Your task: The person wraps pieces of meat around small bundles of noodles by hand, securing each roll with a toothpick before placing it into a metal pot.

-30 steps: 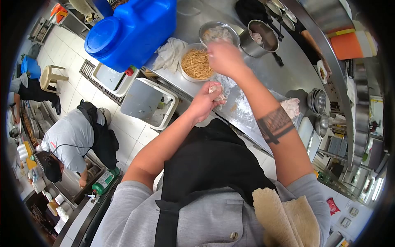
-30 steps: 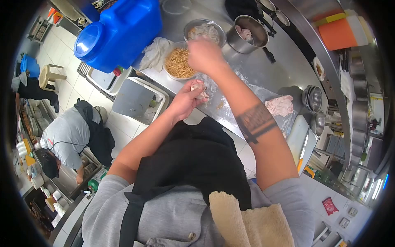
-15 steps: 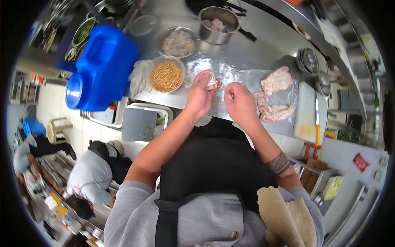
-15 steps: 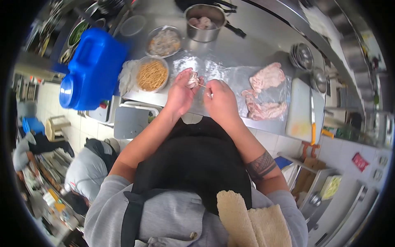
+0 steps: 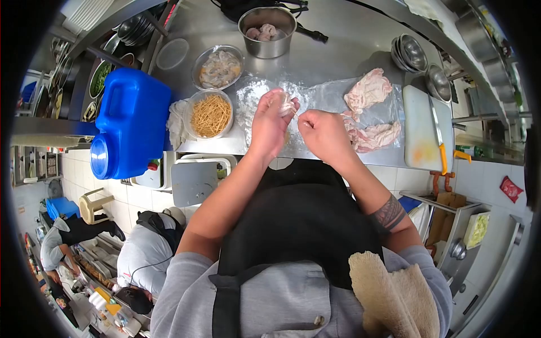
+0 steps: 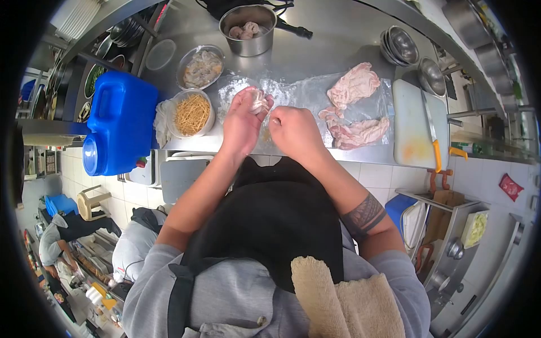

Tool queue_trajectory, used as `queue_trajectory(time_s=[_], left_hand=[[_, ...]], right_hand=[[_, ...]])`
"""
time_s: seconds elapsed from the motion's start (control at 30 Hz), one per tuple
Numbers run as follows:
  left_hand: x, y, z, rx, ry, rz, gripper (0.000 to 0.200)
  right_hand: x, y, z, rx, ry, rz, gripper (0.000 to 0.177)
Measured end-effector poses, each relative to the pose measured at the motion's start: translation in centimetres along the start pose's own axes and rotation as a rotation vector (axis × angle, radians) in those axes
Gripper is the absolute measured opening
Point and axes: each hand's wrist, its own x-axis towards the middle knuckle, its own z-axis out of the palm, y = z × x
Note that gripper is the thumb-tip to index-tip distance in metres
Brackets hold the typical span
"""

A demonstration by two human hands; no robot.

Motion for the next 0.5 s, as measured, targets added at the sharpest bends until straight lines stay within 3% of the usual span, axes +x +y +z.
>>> queue_trajectory(time_s=[0.1,0.5], left_hand=[[-0.4,0.0,0.1,0.040,-0.011,0.063,0.025],[-1.5,0.8,-0.5,0.077,-0.022,0.116,0.024]], right_hand=[[0.0,-0.5,0.2,0.073,0.026,0.065,0.008],[0.0,-1.8,0.9,0.079,0.049,-0.036,0.006]])
